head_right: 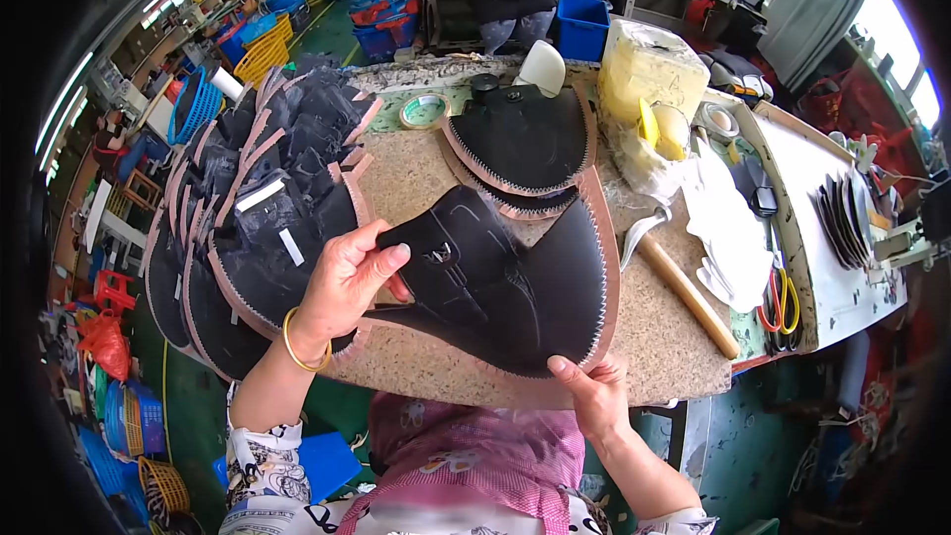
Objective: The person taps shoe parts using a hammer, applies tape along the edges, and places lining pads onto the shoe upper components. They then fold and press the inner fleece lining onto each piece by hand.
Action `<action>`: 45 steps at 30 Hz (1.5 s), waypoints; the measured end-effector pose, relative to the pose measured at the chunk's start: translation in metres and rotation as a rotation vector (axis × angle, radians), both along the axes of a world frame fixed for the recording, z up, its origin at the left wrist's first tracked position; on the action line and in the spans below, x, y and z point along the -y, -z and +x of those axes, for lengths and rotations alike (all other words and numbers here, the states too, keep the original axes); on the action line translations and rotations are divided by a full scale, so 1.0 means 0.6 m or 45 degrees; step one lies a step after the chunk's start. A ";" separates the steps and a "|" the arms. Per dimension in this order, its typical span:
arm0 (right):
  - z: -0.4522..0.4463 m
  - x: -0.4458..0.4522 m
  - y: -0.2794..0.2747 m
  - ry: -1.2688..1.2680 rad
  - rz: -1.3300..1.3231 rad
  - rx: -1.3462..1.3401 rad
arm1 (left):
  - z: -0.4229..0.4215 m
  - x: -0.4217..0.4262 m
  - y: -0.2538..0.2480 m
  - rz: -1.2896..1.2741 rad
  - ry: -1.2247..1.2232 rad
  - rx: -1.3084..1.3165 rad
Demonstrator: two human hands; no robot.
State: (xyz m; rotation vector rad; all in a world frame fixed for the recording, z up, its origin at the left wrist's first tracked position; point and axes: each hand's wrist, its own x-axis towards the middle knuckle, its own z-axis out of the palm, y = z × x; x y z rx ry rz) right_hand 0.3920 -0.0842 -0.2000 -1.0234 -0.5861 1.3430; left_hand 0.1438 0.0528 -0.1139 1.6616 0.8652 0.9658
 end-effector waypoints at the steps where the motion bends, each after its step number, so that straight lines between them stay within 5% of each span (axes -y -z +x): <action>1: -0.002 0.000 -0.003 -0.008 -0.029 0.081 | -0.001 -0.004 0.004 0.001 0.004 -0.002; 3: -0.002 -0.007 -0.006 -0.015 -0.056 0.159 | -0.007 -0.014 0.008 -0.021 -0.002 -0.001; 5: 0.014 -0.034 -0.014 -0.195 -0.194 0.661 | -0.042 -0.032 -0.012 0.122 -0.067 -0.297; 6: 0.002 -0.072 -0.019 -0.064 -0.015 0.447 | -0.055 -0.047 -0.015 0.027 -0.083 0.230; 7: -0.001 -0.113 -0.047 -0.039 0.034 0.379 | -0.077 -0.066 -0.040 0.267 -0.220 0.098; 9: 0.004 -0.191 -0.091 0.011 -0.198 0.587 | -0.145 -0.114 -0.054 0.745 -0.715 -0.609; 10: 0.004 -0.221 -0.092 -0.035 -0.005 0.328 | -0.190 -0.125 -0.041 0.944 -0.857 -1.156; 11: 0.024 -0.252 -0.069 -0.149 -0.056 0.412 | -0.255 -0.148 -0.002 0.950 -0.902 -1.495; 12: 0.043 -0.245 -0.067 -0.167 0.017 0.616 | -0.262 -0.133 0.001 0.620 -0.883 -1.531; 14: 0.090 -0.218 -0.084 -0.135 0.124 1.172 | -0.299 -0.120 0.024 0.579 -0.729 -1.431; 16: 0.185 -0.206 -0.039 0.286 0.347 1.634 | -0.290 -0.096 0.024 0.712 -0.741 -1.215; 18: 0.291 -0.202 -0.045 0.538 0.105 1.820 | -0.282 -0.086 0.022 0.757 -0.799 -1.158; 20: 0.380 -0.182 -0.040 0.348 -0.263 2.441 | -0.290 -0.079 0.034 0.799 -0.931 -1.218; 22: 0.361 -0.160 -0.092 -0.034 -0.723 2.299 | -0.288 -0.071 0.034 0.921 -0.934 -1.192; 26: 0.364 -0.133 -0.072 -0.018 -0.567 2.348 | -0.284 -0.057 0.051 1.132 -1.045 -1.402; 30: 0.369 -0.124 -0.079 -0.063 -0.551 2.370 | -0.273 -0.058 0.051 1.126 -0.958 -1.270; 35: 0.399 -0.191 -0.065 0.119 -0.295 2.465 | -0.329 -0.076 0.064 0.627 -1.033 -0.778; 37: 0.401 -0.219 -0.059 0.017 -0.394 2.458 | -0.307 -0.057 0.017 0.396 -0.989 -0.764; 39: 0.378 -0.250 -0.074 0.014 -0.684 2.413 | -0.283 -0.034 -0.025 0.614 -0.980 -0.599; 45: 0.405 -0.317 -0.052 -0.145 -0.789 2.467 | -0.139 -0.012 -0.117 0.637 -0.745 -0.489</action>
